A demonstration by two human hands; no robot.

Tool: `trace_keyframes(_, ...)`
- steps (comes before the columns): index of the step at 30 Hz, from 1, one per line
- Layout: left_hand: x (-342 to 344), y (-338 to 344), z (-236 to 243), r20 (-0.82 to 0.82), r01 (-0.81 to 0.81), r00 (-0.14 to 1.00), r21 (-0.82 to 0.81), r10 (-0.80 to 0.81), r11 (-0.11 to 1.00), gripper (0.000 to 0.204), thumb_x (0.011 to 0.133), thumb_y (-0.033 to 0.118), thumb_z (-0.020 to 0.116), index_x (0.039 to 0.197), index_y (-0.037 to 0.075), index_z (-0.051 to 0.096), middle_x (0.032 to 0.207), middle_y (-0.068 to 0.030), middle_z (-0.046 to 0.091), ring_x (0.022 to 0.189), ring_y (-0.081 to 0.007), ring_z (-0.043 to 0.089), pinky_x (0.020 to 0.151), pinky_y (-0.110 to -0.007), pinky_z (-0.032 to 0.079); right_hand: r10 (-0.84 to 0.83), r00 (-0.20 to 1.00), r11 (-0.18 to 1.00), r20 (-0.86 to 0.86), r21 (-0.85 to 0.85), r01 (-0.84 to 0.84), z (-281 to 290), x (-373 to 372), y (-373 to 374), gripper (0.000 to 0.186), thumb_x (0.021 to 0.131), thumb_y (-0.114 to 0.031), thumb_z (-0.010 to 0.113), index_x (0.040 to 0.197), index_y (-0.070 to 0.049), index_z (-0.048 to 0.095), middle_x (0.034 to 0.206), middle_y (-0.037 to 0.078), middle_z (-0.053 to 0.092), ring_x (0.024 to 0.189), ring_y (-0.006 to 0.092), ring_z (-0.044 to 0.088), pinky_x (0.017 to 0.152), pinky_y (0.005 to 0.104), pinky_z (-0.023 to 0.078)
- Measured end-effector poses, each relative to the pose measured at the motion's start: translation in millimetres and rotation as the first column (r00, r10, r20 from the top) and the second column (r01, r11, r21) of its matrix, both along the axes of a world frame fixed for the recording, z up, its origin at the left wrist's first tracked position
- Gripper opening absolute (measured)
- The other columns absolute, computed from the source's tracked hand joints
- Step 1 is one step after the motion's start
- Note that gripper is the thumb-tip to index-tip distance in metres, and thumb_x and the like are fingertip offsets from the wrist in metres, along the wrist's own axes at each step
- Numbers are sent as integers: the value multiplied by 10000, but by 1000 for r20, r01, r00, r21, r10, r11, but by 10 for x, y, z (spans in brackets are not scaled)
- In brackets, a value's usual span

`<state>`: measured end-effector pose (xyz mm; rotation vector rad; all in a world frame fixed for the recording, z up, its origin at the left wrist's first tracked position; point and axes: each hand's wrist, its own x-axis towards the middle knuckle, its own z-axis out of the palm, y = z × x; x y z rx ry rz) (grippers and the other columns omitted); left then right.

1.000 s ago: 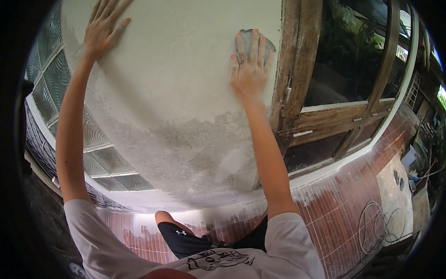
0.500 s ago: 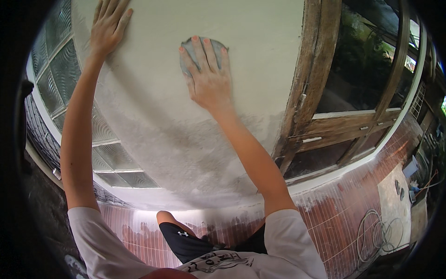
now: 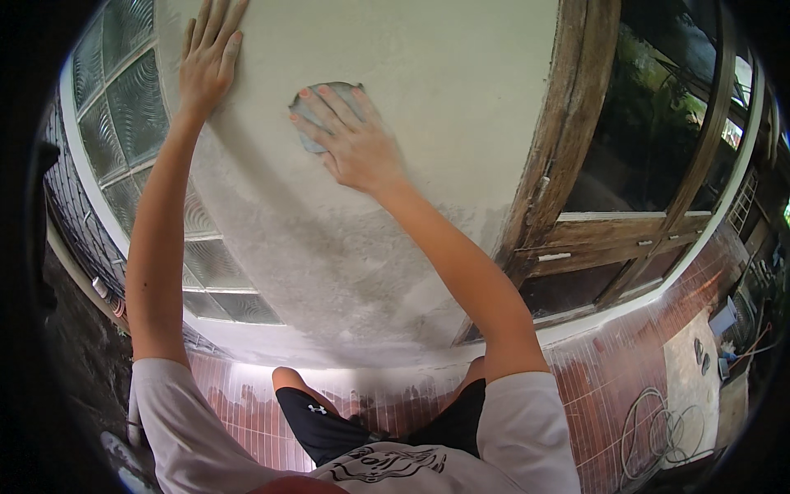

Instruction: The person smooths a freshly plastered wall using a sanding block held in the right hand while the left hand stabilizes the surface. The person repeatedly rubs the block across the wall to even out the plaster.

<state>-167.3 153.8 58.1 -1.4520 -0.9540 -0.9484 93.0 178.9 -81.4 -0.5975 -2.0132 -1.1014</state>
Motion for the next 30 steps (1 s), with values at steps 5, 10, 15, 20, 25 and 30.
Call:
trace_keyframes(5, -228, 148, -312, -35, 59, 998, 173, -54, 983, 504, 1041, 338, 374, 1545, 333, 386, 1630, 47, 314, 1516, -242, 246, 1244, -446, 165, -90, 923, 991, -375, 57, 120, 144, 266, 90, 623, 953, -363, 551, 1546, -264, 386, 1648, 85, 264, 1515, 282, 244, 1203, 583, 184)
trace_keyframes(10, -300, 95, -927, 83, 28, 996, 97, -36, 995, 518, 1035, 295, 359, 1550, 253, 396, 1631, -11, 320, 1518, -282, 240, 1243, -446, 140, -31, 853, 986, -521, 122, 110, 708, -112, 180, 591, 992, -387, 502, 1553, -251, 374, 1655, 116, 231, 1520, 318, 223, 1193, 614, 165)
trace_keyframes(15, -352, 16, -1271, 68, 6, 998, 33, -9, 999, 543, 1013, 264, 373, 1544, 157, 403, 1630, -36, 322, 1525, -293, 226, 1243, -450, 136, 29, 964, 990, -264, 141, 9, 642, -469, 80, 616, 963, -379, 551, 1547, -293, 374, 1662, 44, 228, 1521, 257, 231, 1205, 586, 184)
trace_keyframes(20, -403, -50, -1418, 65, -5, 998, 16, 4, 1000, 543, 999, 255, 388, 1531, 152, 428, 1620, -49, 345, 1518, -296, 249, 1241, -451, 138, 101, 993, 991, -63, 100, -94, 497, -490, 66, 642, 906, -360, 610, 1517, -340, 414, 1641, -12, 286, 1498, 198, 283, 1206, 561, 217)
trace_keyframes(25, -395, -83, -1450, 85, -27, 996, -15, 28, 1000, 545, 991, 242, 397, 1527, 155, 435, 1613, -50, 357, 1514, -295, 258, 1239, -451, 145, 134, 986, 983, -100, 142, -119, 473, -520, 90, 646, 885, -344, 634, 1501, -337, 439, 1612, -10, 350, 1480, 198, 318, 1200, 562, 230)
trace_keyframes(30, -408, -77, -1430, 61, 9, 998, 9, -9, 1000, 542, 989, 230, 404, 1525, 161, 438, 1612, -48, 357, 1514, -289, 257, 1243, -451, 142, 140, 986, 983, -95, 133, -127, 453, -511, 93, 616, 906, -331, 628, 1496, -341, 447, 1612, -22, 351, 1478, 191, 324, 1199, 544, 247)
